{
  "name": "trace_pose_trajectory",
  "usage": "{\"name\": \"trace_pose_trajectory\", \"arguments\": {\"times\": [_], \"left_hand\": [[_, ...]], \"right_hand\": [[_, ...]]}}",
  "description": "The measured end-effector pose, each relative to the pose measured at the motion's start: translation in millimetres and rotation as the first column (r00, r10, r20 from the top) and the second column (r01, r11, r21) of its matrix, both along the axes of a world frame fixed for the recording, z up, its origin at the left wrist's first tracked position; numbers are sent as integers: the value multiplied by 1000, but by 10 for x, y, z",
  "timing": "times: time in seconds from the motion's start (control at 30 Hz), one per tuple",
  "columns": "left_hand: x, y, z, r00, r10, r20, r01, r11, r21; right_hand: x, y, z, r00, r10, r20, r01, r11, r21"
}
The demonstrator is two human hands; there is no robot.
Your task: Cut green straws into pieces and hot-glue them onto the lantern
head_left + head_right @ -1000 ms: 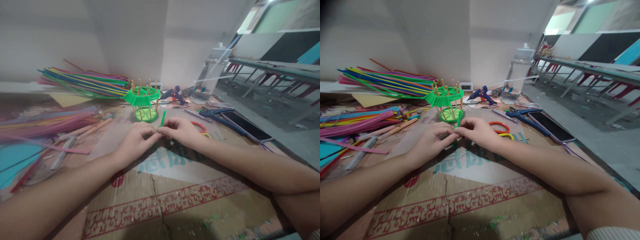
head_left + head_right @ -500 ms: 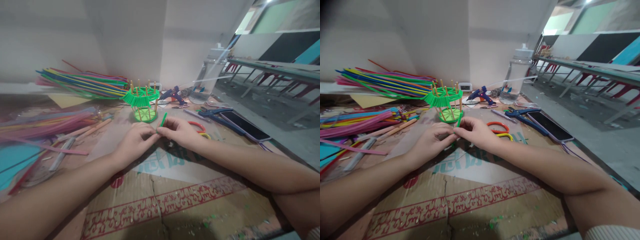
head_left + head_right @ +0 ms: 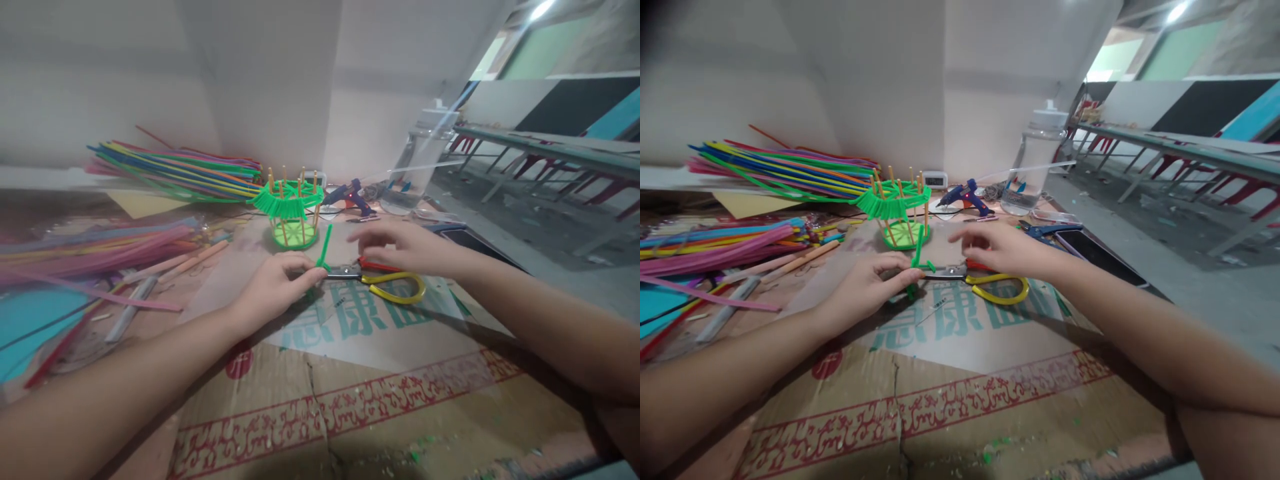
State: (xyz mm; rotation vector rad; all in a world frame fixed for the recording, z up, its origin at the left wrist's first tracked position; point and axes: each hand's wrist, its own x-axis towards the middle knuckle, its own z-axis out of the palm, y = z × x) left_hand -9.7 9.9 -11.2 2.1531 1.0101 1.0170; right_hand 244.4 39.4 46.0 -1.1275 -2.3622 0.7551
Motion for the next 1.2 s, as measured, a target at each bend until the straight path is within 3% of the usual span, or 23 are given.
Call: {"name": "trace_pose_trajectory", "arguments": {"times": [0.1,0.23,0.37,0.47,0.67,0.77,0.97,1.07,1.2], "left_hand": [[13,-14,19,999,30,29,-28,997,-70],[22,-27,23,997,35,76,-22,985,-169],[8,-14,14,988,-9,154,51,960,-277],[-3,-9,11,983,-24,183,81,947,-311],[4,-28,11,991,-35,128,62,975,-215],[10,-42,19,993,-37,108,54,985,-161],[10,-65,22,995,-43,92,46,998,-37],[10,-52,12,988,17,155,-15,1000,-19],[10,-27,5,970,103,219,-93,994,-52]], "right_hand": [[179,-53,-69,944,42,327,-65,996,60],[243,-62,-160,864,60,501,-140,983,123],[206,-37,-239,862,142,486,-259,949,181],[204,-31,-291,864,162,477,-278,943,184],[224,-31,-324,873,175,454,-290,937,196],[239,-11,-285,891,154,427,-246,955,168],[358,65,-155,931,153,331,-160,987,-6],[416,110,-131,958,124,258,-123,992,-20],[484,163,-87,949,50,310,-29,997,-71]]}}
